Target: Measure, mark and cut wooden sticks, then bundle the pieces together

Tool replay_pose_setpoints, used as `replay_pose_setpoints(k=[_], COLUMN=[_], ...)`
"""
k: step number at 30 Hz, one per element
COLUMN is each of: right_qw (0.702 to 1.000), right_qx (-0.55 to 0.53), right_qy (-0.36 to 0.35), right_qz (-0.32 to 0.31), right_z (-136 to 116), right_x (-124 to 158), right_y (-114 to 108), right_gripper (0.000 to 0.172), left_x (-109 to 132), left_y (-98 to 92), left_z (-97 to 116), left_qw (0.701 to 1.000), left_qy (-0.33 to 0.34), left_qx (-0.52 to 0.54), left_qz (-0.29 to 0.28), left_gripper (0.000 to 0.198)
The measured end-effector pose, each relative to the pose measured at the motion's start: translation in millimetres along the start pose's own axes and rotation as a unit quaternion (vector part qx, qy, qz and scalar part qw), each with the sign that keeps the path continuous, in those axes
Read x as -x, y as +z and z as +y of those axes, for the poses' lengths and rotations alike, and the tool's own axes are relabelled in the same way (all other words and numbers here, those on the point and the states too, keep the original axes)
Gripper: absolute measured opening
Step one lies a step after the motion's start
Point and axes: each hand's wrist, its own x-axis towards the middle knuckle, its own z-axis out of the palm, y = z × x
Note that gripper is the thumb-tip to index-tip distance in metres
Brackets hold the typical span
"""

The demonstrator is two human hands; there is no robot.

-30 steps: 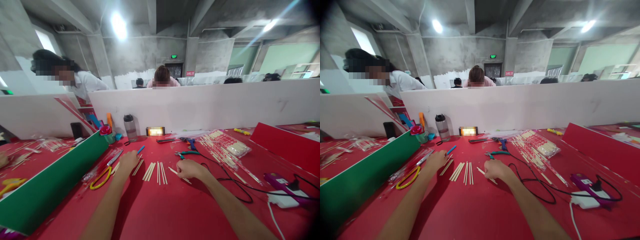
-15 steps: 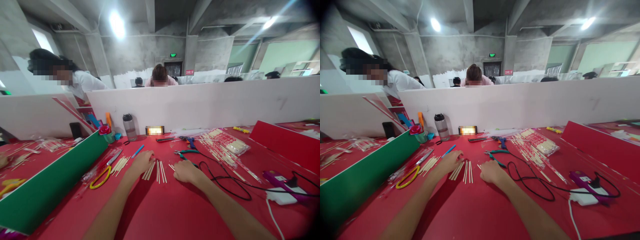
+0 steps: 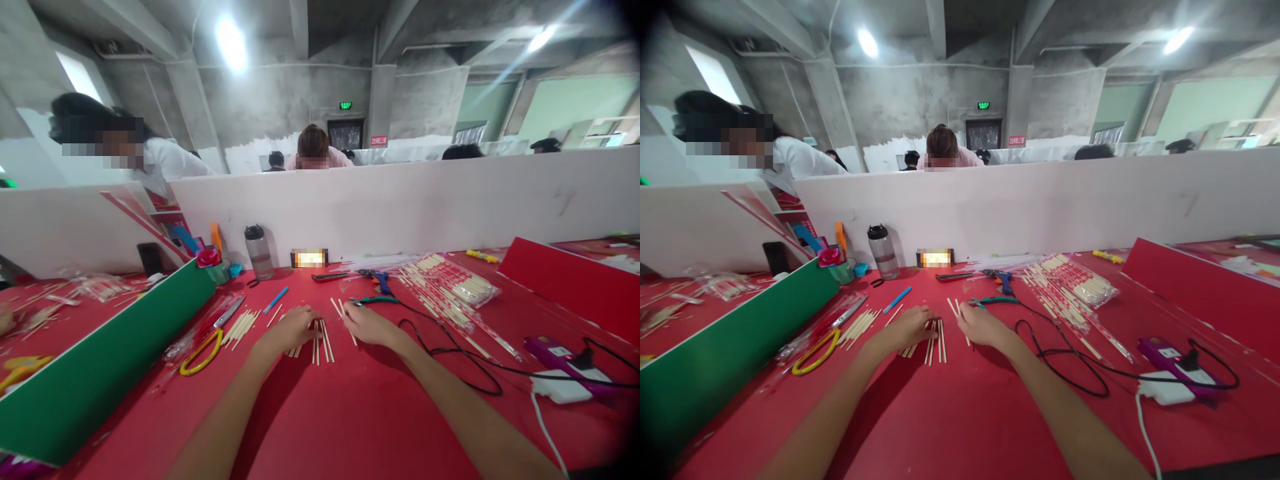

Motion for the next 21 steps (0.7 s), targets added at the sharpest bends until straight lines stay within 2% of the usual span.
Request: replay_pose_setpoints(k=[7, 13, 17, 21], right_qw=[0.986, 0.966, 0.96, 0.955], right_qx=[-0.136, -0.251, -0.266, -0.277], right_qy=[-0.016, -0.037, -0.049, -0.053], right_qz=[0.098, 0.04, 0.076, 0.096], right_z=[9, 14, 15, 12], right_x=[-12, -16, -18, -16], right_y=[15, 26, 22, 14], right_gripper=[0.017, 0.016, 0.011, 0.007], left_x=[3, 3, 8, 11], left_y=[-5.7, -9.7, -14.4, -15.9], left_z=[-4, -1, -3, -4], left_qw=[0.999, 0.999, 0.998, 0.995], left_qy=[0.035, 0.017, 0.03, 0.041], left_qx=[-0.003, -0.02, 0.036, 0.078], left_qz=[0.0, -0.035, -0.047, -0.035], left_gripper=[0.054, 0.049, 0.053, 0.058])
